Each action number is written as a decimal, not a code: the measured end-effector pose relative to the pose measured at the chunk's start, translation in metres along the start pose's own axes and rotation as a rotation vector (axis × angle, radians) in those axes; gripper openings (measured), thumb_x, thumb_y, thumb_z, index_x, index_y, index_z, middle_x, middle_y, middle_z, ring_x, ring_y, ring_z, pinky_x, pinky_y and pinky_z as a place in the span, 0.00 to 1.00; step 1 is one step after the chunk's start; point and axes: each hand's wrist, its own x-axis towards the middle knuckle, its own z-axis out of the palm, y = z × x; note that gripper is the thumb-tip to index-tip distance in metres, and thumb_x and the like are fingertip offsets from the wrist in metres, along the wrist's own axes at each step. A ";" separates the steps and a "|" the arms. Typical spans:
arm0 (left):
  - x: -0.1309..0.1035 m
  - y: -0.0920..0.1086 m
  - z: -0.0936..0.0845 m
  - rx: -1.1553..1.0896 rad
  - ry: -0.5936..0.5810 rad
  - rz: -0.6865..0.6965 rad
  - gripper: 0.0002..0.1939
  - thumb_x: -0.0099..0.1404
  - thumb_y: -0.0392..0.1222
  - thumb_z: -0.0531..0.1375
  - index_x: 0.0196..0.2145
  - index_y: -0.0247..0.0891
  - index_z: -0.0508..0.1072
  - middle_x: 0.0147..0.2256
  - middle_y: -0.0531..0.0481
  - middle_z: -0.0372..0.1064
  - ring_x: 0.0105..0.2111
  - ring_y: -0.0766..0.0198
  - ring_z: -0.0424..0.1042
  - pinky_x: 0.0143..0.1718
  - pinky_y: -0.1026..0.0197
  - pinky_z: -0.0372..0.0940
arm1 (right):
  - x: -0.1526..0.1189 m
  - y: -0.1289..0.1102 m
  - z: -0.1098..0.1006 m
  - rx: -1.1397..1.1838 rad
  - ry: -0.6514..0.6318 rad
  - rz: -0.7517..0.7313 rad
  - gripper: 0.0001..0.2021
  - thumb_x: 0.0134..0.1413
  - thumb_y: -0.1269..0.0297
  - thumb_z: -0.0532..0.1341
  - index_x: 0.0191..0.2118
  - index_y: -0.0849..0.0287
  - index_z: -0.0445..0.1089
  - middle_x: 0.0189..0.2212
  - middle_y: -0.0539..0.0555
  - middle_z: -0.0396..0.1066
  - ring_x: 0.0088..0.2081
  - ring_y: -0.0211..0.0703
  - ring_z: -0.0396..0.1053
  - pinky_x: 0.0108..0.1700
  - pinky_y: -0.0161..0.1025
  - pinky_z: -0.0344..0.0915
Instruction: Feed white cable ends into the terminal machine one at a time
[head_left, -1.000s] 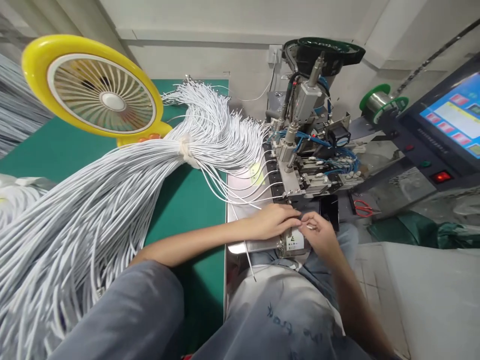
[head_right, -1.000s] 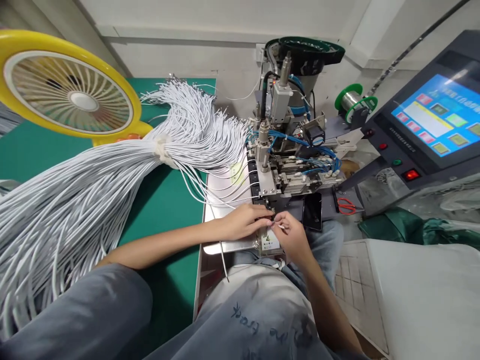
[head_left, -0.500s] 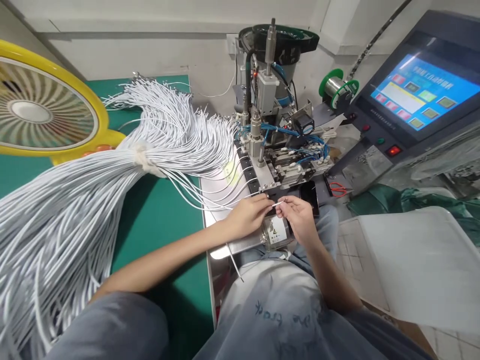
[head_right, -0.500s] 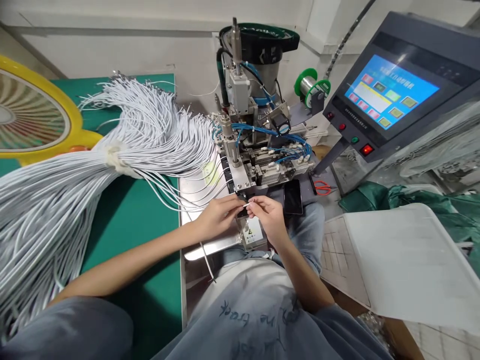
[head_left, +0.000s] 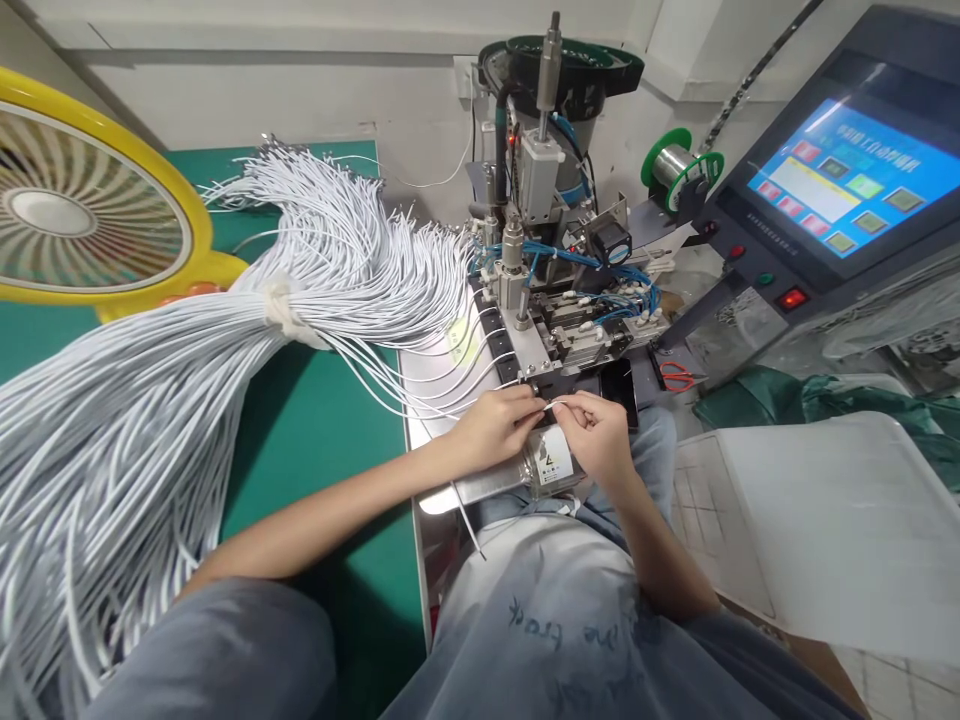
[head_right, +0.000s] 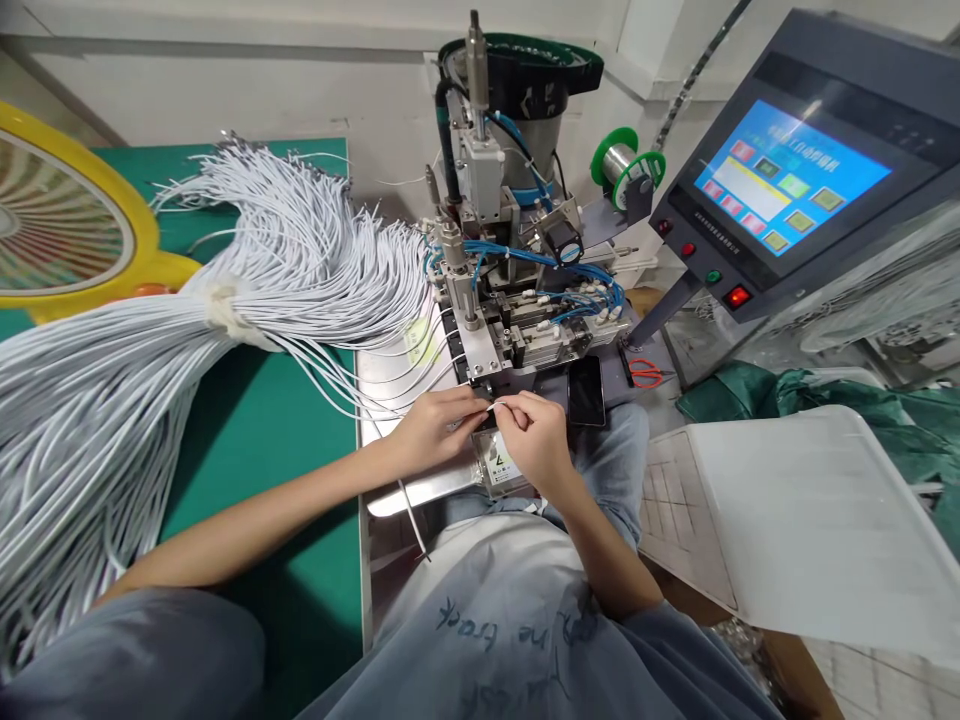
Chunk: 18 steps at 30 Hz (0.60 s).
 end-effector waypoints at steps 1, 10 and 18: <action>0.000 0.000 0.000 -0.009 0.004 0.001 0.10 0.66 0.33 0.53 0.37 0.31 0.74 0.27 0.48 0.66 0.27 0.67 0.65 0.28 0.67 0.60 | 0.002 0.002 -0.001 0.024 -0.026 0.004 0.09 0.51 0.67 0.58 0.25 0.62 0.73 0.15 0.45 0.52 0.20 0.32 0.51 0.23 0.34 0.52; 0.002 0.004 -0.001 -0.245 0.095 -0.149 0.07 0.61 0.32 0.57 0.28 0.33 0.74 0.23 0.52 0.67 0.24 0.70 0.65 0.26 0.68 0.59 | -0.005 0.005 0.023 0.256 0.112 0.064 0.12 0.53 0.63 0.58 0.23 0.61 0.72 0.17 0.47 0.54 0.20 0.33 0.51 0.22 0.34 0.50; 0.002 -0.002 0.002 -0.154 0.059 -0.053 0.08 0.63 0.32 0.55 0.32 0.33 0.75 0.25 0.50 0.68 0.26 0.69 0.66 0.27 0.68 0.60 | 0.005 0.008 0.007 0.178 -0.048 0.037 0.10 0.51 0.65 0.59 0.23 0.62 0.71 0.17 0.47 0.57 0.20 0.33 0.53 0.22 0.34 0.50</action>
